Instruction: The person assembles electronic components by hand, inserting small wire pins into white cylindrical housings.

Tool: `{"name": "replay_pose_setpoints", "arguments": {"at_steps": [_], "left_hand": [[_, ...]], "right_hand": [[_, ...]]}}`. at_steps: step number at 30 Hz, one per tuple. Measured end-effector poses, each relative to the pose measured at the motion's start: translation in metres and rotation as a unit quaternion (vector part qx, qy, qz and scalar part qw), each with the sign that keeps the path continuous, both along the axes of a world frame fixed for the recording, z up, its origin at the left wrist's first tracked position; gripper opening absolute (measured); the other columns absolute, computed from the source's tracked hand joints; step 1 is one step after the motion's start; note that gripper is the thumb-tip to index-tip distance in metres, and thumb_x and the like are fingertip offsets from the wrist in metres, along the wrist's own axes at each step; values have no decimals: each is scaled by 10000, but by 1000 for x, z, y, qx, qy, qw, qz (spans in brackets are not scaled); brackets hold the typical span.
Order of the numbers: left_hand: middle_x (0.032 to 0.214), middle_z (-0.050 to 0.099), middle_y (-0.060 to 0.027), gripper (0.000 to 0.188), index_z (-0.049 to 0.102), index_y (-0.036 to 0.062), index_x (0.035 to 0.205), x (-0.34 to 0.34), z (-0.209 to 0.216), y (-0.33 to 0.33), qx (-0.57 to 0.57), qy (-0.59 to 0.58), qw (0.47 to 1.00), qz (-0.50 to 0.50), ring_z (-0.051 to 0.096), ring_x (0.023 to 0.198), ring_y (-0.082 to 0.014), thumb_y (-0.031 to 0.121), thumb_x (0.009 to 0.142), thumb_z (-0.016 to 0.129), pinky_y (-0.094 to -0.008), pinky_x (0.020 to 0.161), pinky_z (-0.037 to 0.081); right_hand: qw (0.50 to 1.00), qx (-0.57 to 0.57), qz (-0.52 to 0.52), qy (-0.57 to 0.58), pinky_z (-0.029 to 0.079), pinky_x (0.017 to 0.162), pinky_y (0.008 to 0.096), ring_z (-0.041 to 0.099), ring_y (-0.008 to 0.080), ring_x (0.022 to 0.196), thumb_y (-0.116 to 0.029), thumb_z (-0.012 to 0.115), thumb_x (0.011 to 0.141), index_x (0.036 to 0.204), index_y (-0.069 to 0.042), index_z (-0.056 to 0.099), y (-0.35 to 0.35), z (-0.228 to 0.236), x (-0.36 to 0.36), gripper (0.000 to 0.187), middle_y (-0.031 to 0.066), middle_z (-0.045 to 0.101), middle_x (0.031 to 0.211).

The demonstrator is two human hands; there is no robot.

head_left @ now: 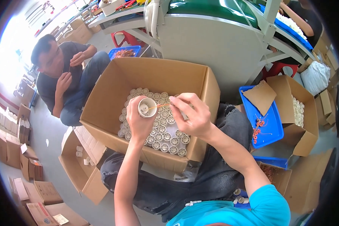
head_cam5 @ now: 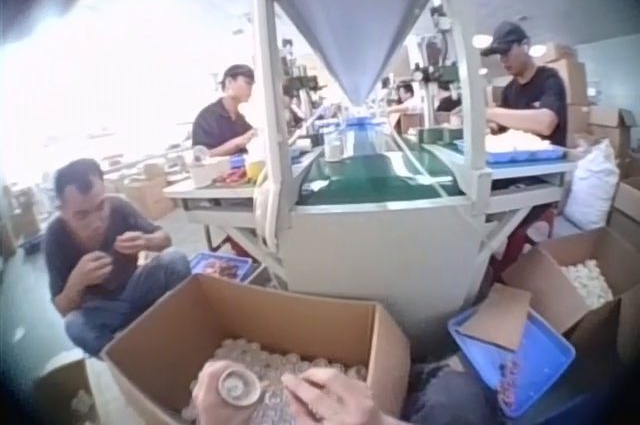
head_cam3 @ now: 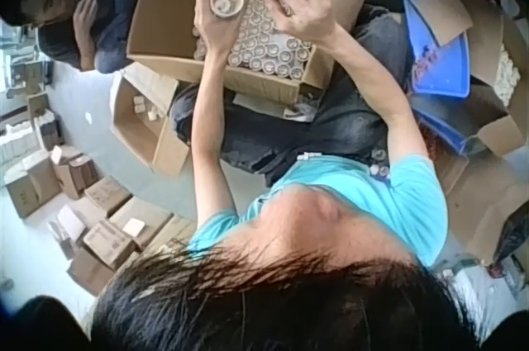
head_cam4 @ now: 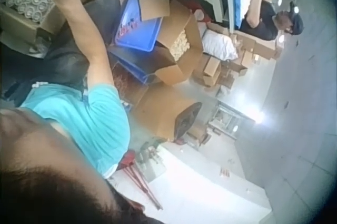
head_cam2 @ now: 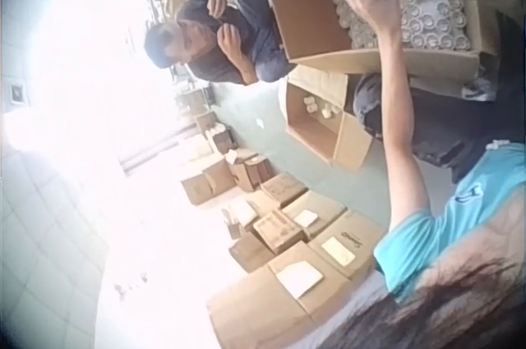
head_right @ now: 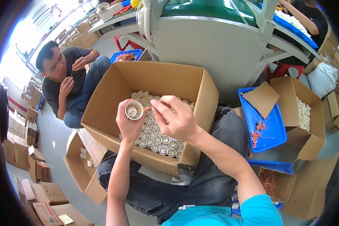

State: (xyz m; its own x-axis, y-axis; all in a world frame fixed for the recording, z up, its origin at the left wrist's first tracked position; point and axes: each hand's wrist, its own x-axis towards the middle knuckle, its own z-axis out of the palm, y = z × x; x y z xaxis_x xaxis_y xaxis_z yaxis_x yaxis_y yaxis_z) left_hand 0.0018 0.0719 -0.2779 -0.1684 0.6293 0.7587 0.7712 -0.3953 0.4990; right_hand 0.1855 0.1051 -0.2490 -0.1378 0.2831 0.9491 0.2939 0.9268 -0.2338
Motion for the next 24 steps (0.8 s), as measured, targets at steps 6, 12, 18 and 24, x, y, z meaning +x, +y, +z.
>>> {"name": "replay_pose_setpoints", "arguments": {"at_steps": [6,12,18,24], "left_hand": [[1005,642,-92,497,590,67,1068,4,0,0,-29,-47,998,-13,605,962,-307,77,654,865,-405,844,477],[1010,642,-101,508,584,70,1070,3,-1,-2,-35,-11,999,-21,605,965,-309,72,641,856,-406,839,459],[1009,649,-58,500,582,83,1071,10,1,-2,4,120,992,-27,616,962,-249,48,620,794,-400,887,396],[1020,656,-45,510,579,86,1091,20,-3,-1,-23,141,989,-42,629,958,-227,83,627,791,-415,889,397]], "right_hand": [[1000,-8,1,-7,490,513,290,601,176,614,13,751,715,1010,-9,686,0,-4,-1,303,75,597,861],[999,-18,-9,-34,512,548,305,617,195,645,-23,748,729,989,-7,684,-4,-1,-2,268,77,603,860],[980,-181,62,-63,530,639,349,642,258,715,-72,742,753,947,-23,696,-6,-13,-7,205,86,616,902],[933,-342,93,-57,532,782,358,636,236,928,-66,752,747,916,-33,740,-1,-15,-12,173,98,592,1009]]}}
